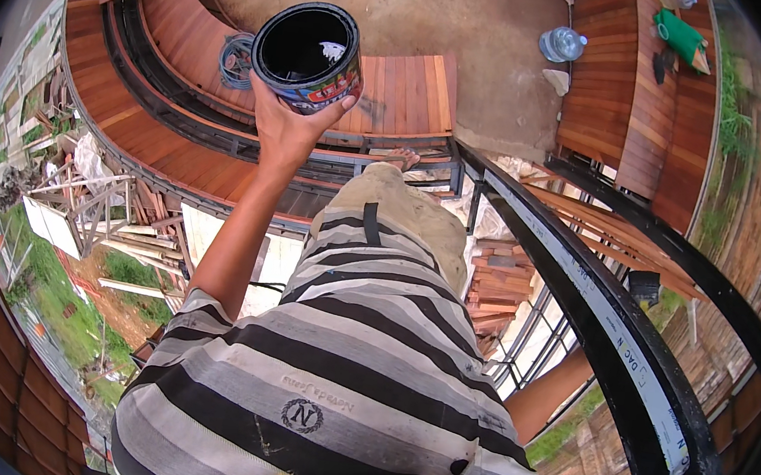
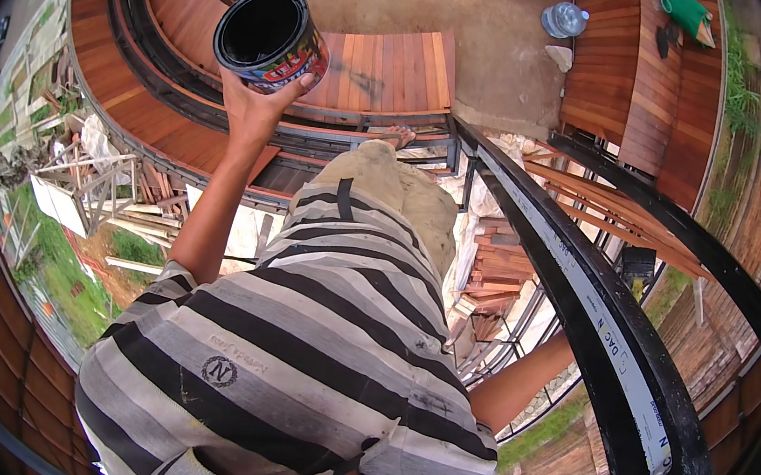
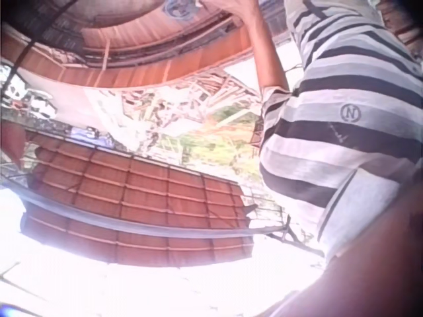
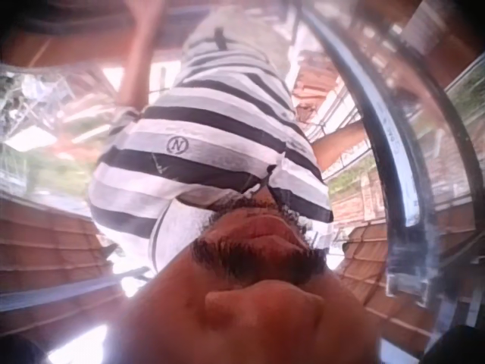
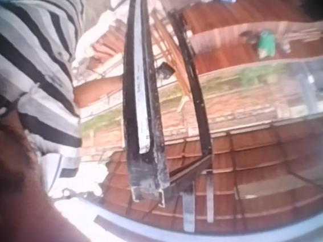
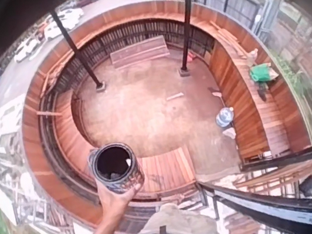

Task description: The person holds a paint can in one hand and uses a brush in the other to apply dark paint to a vertical metal pole. They repeatedly dip the brush into the can and stroke the pole from top to bottom, moving around the circular wooden structure to cover different sections.

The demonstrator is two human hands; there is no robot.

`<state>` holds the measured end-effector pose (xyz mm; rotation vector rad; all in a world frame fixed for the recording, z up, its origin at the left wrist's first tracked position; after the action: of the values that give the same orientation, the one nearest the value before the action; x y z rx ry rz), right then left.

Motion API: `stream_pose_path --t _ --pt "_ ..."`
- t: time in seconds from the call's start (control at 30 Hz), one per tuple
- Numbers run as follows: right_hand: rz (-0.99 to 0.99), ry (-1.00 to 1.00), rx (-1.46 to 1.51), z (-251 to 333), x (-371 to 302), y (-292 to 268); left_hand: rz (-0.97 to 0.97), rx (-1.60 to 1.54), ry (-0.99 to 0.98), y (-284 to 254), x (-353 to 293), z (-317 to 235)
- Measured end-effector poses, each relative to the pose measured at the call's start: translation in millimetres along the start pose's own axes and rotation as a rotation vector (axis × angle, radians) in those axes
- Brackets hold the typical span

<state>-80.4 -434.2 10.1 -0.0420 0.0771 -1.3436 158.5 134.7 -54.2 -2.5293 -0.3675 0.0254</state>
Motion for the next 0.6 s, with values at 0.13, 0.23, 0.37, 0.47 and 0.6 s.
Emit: stream_pose_path --t 0.13,0.23,0.37,0.47,0.6 --pt "0.041 0.063 0.019 8.9 -0.5 23.8 -0.003 -0.013 -0.036 0.1 20.3 0.6" --pt "0.064 0.104 0.024 5.4 1.0 37.2 -0.002 -0.031 -0.026 -0.2 33.8 -2.6" --pt "0.089 0.171 -0.001 -1.4 10.8 40.7 -0.061 -0.059 -0.029 1.1 42.0 -9.5" --pt "0.094 0.220 -0.005 -13.1 21.9 42.3 -0.109 0.066 -0.050 4.3 48.0 -10.1" --pt "0.148 0.256 -0.016 -32.1 42.2 22.5 -0.090 -0.025 -0.075 35.8 57.6 0.5"
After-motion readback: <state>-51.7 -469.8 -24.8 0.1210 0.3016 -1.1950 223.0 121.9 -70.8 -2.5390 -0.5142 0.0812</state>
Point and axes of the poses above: each hand's wrist, its own x-axis towards the middle knuckle, its own y-axis out of the palm, z = x × y, the point moved 3 cm from there along x, towards the middle knuckle, and after that the axes turned 4 degrees about x, right-handed, at the moved point
